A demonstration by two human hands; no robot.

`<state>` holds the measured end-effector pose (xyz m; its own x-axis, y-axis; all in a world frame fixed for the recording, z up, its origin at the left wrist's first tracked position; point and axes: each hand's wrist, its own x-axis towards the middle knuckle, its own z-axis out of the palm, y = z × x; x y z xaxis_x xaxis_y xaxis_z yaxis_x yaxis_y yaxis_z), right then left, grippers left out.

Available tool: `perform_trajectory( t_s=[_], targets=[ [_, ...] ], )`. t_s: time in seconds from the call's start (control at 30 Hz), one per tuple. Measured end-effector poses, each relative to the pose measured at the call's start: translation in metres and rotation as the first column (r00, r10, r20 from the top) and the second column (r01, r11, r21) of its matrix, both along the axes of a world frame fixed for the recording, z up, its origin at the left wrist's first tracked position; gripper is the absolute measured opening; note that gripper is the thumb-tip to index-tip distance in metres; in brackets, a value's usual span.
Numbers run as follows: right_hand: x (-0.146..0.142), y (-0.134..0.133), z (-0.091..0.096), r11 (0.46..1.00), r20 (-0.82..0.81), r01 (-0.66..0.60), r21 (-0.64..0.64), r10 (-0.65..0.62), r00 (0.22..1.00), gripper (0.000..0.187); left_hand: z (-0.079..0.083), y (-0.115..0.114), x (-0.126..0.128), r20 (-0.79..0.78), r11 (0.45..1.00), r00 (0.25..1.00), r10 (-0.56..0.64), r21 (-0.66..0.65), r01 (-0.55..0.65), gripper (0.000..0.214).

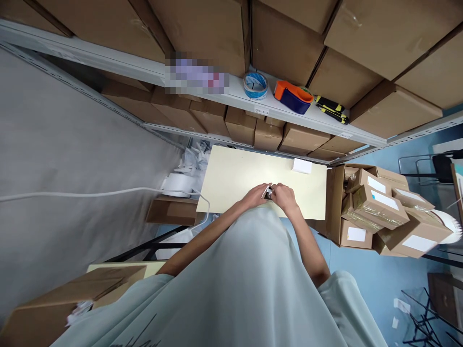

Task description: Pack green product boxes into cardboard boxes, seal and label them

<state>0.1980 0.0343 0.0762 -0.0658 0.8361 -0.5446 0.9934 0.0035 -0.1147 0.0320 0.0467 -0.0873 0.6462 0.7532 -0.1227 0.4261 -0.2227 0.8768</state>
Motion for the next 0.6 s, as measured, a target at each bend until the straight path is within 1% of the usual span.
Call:
perform_trajectory(
  t_s=[0.1, 0.23, 0.37, 0.4, 0.47, 0.53, 0.6],
  targets=[
    [-0.001, -0.003, -0.012, 1.000, -0.044, 0.004, -0.008, -0.004, 0.999, 0.026, 0.001, 0.000, 0.003, -0.003, 1.000, 1.000, -0.019, 0.023, 0.019, 0.077],
    [0.004, -0.008, -0.028, 0.999, -0.106, 0.017, 0.045, -0.012, 0.994, 0.025, 0.003, 0.002, 0.002, 0.011, 0.999, 1.000, -0.001, 0.034, 0.001, 0.081],
    [0.020, -0.013, -0.033, 0.995, -0.215, 0.000, 0.101, 0.022, 0.976, 0.029, 0.010, 0.010, -0.001, 0.007, 1.000, 1.000, 0.000, 0.027, 0.000, 0.085],
    [0.025, -0.014, -0.032, 0.994, -0.246, 0.024, 0.109, 0.003, 0.969, 0.030, 0.012, 0.013, -0.002, 0.008, 1.000, 1.000, 0.007, 0.014, -0.008, 0.085],
    [0.034, -0.016, -0.031, 0.987, -0.339, 0.123, 0.107, -0.080, 0.938, 0.030, 0.018, 0.017, -0.004, 0.028, 0.997, 0.998, 0.053, -0.048, -0.052, 0.084],
    [0.041, -0.017, -0.031, 0.962, -0.483, 0.261, 0.085, -0.189, 0.855, 0.030, 0.024, 0.019, -0.008, 0.094, 0.982, 0.989, 0.119, -0.161, -0.103, 0.082],
    [0.045, -0.018, -0.033, 0.922, -0.615, 0.383, 0.063, -0.266, 0.742, 0.034, 0.030, 0.021, -0.011, 0.198, 0.952, 0.964, 0.179, -0.283, -0.118, 0.080]
  ],
)
